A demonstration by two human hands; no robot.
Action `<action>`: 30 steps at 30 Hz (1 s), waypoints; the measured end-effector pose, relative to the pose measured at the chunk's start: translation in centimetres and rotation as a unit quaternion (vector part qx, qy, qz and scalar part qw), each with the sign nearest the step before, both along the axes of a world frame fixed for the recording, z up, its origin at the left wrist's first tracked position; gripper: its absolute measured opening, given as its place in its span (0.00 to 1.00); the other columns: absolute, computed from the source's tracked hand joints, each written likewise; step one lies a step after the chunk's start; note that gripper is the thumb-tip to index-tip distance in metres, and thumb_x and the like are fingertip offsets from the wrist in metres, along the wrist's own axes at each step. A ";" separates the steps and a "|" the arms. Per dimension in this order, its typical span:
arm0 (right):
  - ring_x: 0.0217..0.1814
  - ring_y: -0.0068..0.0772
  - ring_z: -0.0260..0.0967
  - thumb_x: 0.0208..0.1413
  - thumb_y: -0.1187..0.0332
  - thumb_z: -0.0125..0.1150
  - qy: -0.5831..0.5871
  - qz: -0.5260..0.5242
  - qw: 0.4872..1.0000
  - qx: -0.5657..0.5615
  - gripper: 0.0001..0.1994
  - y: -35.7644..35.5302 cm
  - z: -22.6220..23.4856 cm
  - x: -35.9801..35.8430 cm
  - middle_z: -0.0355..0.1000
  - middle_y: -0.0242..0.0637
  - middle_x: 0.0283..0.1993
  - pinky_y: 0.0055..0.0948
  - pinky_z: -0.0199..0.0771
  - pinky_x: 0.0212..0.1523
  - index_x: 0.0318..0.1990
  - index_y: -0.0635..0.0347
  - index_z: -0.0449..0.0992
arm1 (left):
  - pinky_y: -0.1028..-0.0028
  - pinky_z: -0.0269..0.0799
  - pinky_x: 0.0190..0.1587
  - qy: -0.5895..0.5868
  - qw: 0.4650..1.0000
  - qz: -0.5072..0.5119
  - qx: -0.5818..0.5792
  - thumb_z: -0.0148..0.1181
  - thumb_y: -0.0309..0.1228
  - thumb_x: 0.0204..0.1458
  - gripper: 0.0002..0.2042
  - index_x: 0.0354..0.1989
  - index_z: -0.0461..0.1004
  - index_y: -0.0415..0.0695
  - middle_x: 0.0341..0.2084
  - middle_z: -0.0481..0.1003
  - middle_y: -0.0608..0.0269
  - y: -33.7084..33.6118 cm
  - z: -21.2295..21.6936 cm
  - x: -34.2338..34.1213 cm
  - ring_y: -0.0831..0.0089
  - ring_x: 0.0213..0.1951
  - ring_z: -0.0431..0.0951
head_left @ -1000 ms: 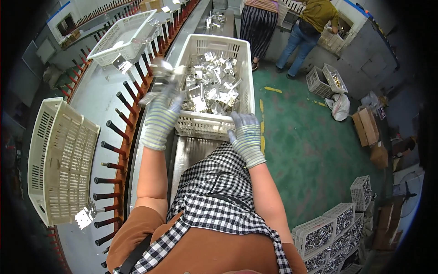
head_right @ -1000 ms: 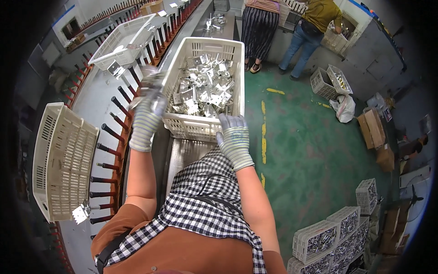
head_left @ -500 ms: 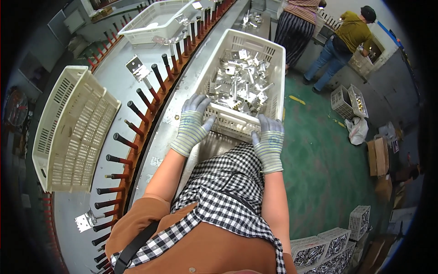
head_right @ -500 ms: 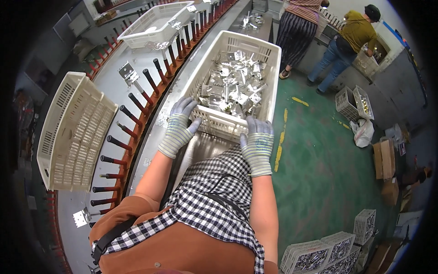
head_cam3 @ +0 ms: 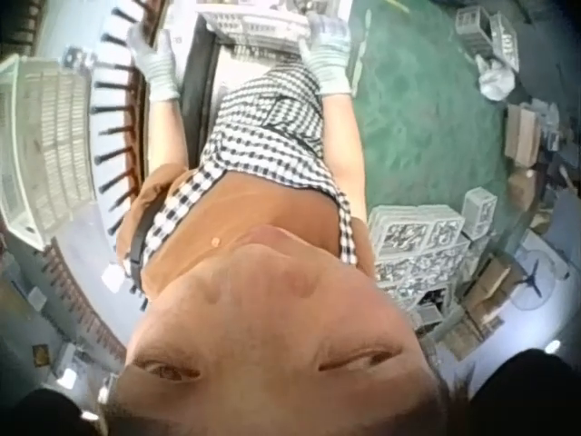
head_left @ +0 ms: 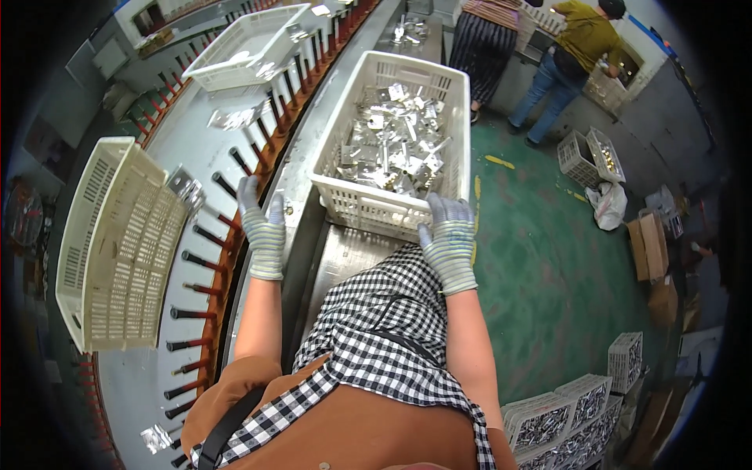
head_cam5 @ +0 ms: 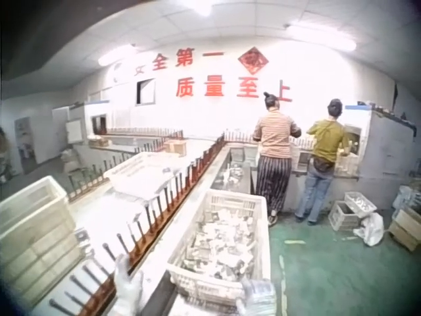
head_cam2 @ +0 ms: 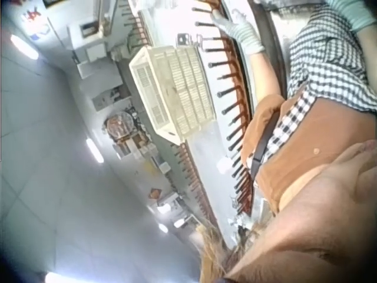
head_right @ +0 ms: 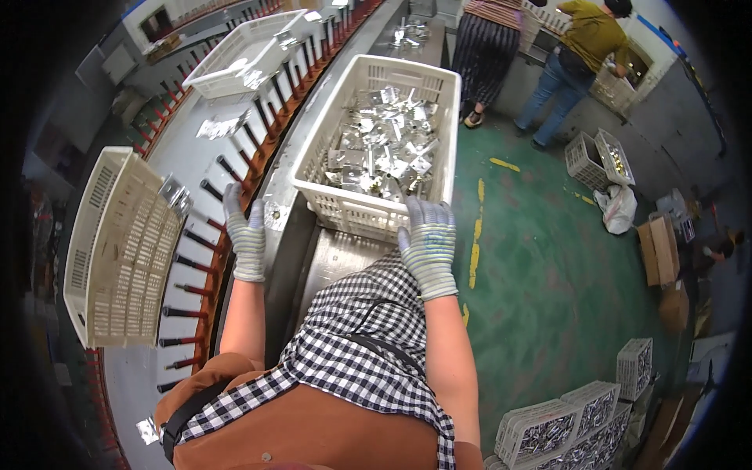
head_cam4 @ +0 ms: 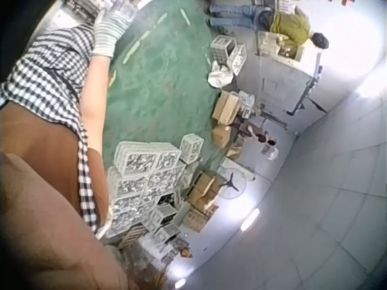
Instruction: The person sorts small metal parts by hand, taking them from a moving production line and placing them into plastic crates.
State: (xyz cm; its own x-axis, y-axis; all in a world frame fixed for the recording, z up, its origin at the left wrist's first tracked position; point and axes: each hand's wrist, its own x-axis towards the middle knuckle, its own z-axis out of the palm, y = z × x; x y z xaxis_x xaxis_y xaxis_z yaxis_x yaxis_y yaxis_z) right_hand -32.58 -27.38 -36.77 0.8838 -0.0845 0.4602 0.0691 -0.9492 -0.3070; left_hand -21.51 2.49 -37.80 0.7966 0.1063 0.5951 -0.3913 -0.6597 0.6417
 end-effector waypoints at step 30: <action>0.53 0.44 0.61 0.38 0.67 0.63 -0.015 0.011 1.000 0.005 0.29 -0.1 -0.1 -0.2 0.66 0.41 0.46 0.48 0.53 0.61 0.53 0.56 0.65 | 0.63 0.56 0.59 -0.212 0.966 0.068 -0.135 0.59 0.25 0.50 0.21 0.53 0.66 0.36 0.51 0.69 0.54 1.9 6.3 -1.3 0.65 0.55 0.65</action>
